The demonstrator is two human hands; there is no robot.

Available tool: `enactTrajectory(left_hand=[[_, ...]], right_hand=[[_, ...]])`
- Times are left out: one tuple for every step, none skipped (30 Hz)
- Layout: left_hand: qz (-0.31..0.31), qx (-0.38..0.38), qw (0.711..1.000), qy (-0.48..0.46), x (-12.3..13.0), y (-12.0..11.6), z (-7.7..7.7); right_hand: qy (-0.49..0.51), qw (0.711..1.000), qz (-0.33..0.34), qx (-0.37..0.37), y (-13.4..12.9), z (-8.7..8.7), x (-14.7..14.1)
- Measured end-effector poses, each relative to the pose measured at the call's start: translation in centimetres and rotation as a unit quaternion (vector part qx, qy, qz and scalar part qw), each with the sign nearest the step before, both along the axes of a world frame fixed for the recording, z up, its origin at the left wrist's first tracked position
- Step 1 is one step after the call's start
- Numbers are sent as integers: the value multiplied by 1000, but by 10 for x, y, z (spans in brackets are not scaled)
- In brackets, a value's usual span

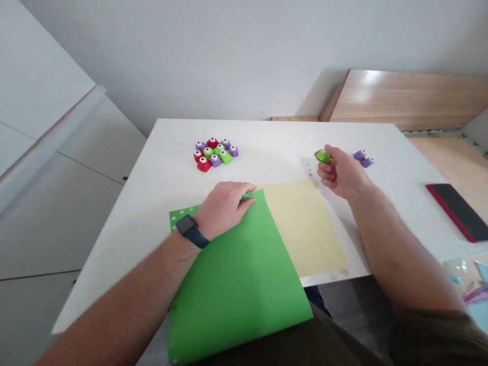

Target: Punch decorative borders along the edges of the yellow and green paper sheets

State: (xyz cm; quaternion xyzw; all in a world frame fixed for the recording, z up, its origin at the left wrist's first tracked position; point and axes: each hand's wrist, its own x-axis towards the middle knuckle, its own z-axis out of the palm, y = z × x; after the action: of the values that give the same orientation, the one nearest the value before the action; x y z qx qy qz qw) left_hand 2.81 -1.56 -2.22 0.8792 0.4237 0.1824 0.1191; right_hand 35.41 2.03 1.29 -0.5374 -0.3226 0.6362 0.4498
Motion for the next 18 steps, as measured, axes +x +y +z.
enactTrajectory(left_hand=[[0,0,1000,0,0,0,0],[1,0,1000,0,0,0,0],[0,0,1000,0,0,0,0],[0,1,1000,-1,0,0,0],[0,2,1000,-1,0,0,0],[0,2,1000,-1,0,0,0],[0,1,1000,-1,0,0,0],[1,0,1000,-1,0,0,1],[2,-2,1000,0,0,0,1],[2,-3,1000,0,0,0,1],[3,-4,1000,1,0,0,1],[3,-6,1000,1,0,0,1],[3,-6,1000,2,0,0,1],[4,-7,1000,2,0,0,1],[4,-8,1000,1,0,0,1],[4,-8,1000,0,0,0,1],[4,-8,1000,-1,-1,0,1],[4,-9,1000,-1,-1,0,1]], right_hand=[[6,1000,8,0,0,1,0],[10,1000,15,1,-1,1,-1],[11,1000,21,2,-2,2,-2],[9,1000,24,4,-2,2,-2],[6,1000,25,6,-3,3,-3],[3,1000,24,8,-4,4,-4],[2,1000,24,10,-4,4,-5],[4,1000,24,11,-5,4,-5],[9,1000,26,9,-5,4,-5],[16,999,28,7,-5,4,-5],[22,999,30,4,-5,3,-5],[28,999,30,1,-4,3,-4],[32,999,30,-2,-4,2,-4],[34,999,29,-5,-4,2,-3],[35,999,28,-6,-4,2,-3],[36,999,27,-7,-4,2,-2],[36,999,28,-7,-4,2,-2],[35,999,29,-6,-4,2,-3]])
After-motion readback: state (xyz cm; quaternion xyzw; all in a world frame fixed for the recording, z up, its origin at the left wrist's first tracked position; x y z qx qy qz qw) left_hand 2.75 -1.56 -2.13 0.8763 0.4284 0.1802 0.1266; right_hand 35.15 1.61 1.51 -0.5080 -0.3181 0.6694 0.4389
